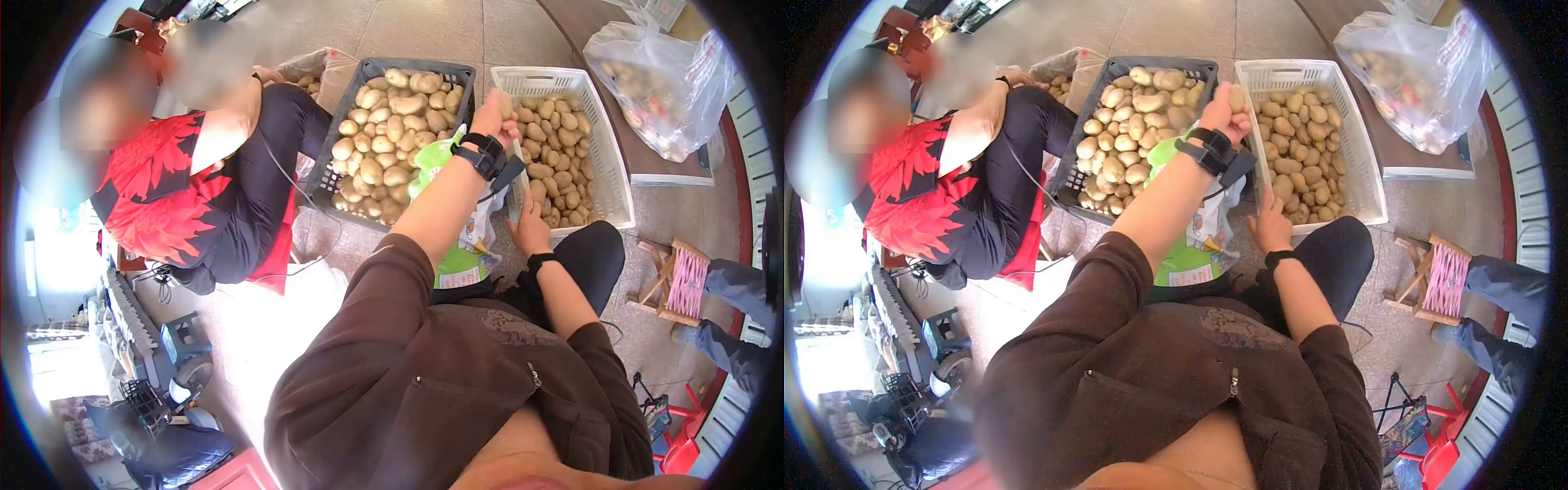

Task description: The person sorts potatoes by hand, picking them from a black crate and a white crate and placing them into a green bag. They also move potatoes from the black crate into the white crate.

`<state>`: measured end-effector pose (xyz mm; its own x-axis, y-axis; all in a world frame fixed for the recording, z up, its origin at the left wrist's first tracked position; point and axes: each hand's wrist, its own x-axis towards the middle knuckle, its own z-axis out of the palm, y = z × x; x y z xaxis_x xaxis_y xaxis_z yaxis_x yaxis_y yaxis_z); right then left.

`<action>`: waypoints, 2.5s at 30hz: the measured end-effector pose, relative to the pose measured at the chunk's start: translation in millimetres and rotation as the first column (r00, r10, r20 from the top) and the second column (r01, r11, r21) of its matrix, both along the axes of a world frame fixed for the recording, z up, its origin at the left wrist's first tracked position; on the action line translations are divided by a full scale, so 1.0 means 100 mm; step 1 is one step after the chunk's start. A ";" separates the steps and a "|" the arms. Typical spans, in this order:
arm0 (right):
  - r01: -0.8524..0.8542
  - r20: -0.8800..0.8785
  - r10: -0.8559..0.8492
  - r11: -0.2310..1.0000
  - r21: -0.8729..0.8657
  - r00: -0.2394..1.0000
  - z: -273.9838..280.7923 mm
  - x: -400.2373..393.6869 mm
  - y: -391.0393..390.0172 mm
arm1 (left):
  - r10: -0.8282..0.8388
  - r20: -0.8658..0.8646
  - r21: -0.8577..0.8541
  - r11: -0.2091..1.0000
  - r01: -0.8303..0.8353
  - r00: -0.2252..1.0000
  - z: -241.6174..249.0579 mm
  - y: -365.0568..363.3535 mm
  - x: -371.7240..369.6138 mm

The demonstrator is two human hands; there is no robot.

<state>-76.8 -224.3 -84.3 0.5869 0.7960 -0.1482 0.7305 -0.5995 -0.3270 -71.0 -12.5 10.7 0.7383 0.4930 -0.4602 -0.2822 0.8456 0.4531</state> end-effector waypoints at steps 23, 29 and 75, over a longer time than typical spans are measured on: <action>0.030 -0.111 -0.026 0.999 0.041 0.993 -0.05 0.16 0.01 | 0.380 -0.002 -0.058 0.923 -0.380 0.925 -0.24 0.96 -1.61; 0.035 -0.088 -0.033 0.999 0.021 0.996 -0.03 0.15 0.01 | -0.133 0.260 0.154 0.983 0.095 0.956 0.39 -0.05 -0.91; -0.042 -0.077 0.049 0.995 0.092 0.996 -0.48 0.32 0.02 | -0.196 -0.425 0.222 0.924 0.312 0.884 -1.10 -1.18 -0.39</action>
